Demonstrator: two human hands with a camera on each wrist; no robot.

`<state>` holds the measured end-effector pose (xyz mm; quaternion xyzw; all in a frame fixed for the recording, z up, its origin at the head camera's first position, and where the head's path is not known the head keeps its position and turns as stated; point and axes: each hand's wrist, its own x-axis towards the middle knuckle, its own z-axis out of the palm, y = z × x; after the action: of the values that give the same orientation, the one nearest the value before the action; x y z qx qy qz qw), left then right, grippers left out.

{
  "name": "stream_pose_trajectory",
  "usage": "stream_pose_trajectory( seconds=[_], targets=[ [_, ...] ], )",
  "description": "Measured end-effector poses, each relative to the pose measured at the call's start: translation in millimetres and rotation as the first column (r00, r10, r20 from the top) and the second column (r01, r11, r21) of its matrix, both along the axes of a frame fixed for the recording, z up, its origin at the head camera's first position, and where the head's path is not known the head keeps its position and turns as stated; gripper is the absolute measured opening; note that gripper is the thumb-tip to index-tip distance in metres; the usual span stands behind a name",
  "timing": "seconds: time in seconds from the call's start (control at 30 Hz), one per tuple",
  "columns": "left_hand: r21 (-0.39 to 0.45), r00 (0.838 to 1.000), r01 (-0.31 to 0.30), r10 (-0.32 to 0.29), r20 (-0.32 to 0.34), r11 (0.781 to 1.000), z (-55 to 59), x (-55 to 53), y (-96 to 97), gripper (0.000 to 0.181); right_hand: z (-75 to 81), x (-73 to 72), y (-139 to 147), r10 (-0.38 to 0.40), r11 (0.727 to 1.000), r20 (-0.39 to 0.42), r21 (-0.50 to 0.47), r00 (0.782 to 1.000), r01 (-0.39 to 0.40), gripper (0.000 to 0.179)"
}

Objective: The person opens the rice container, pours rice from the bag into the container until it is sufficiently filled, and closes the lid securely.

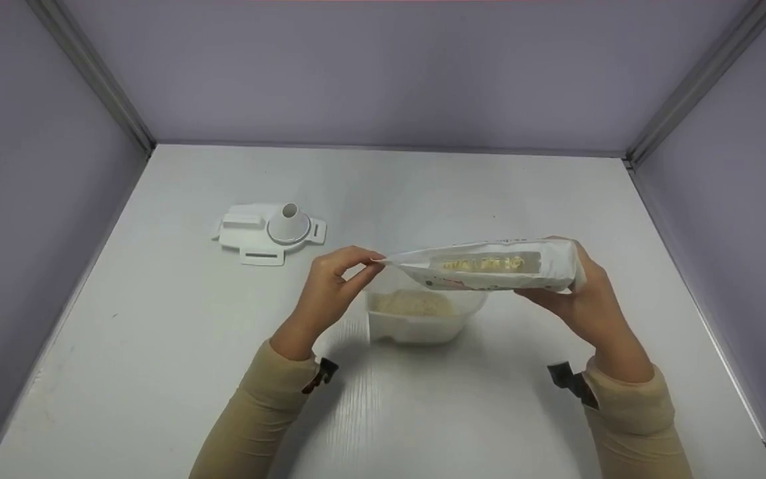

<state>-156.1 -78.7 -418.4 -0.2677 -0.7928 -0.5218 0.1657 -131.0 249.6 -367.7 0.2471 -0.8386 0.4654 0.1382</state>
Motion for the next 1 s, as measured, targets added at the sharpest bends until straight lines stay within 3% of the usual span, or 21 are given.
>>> stream_pose_trajectory(
  seconds=[0.53, 0.9, 1.0],
  targets=[
    [-0.055, 0.999, 0.028, -0.029, -0.018, 0.998, -4.5, -3.2, 20.1, 0.01, 5.9, 12.4, 16, -0.038, 0.999, 0.02, 0.008, 0.999, 0.038, 0.064],
    [-0.12, 0.999, 0.048, -0.048, 0.001, 0.992, -2.4, -6.4, 35.5, 0.012, 5.3, 19.4, 28, -0.136, 0.99, 0.072, 0.034, 0.988, 0.134, 0.065],
    [-0.145, 0.999, 0.05, -0.051, -0.002, 0.988, -0.9, -7.7, 38.7, 0.012, -1.4, 18.2, 36, -0.16, 0.987, 0.084, 0.045, 0.984, 0.156, 0.065]
  ],
)
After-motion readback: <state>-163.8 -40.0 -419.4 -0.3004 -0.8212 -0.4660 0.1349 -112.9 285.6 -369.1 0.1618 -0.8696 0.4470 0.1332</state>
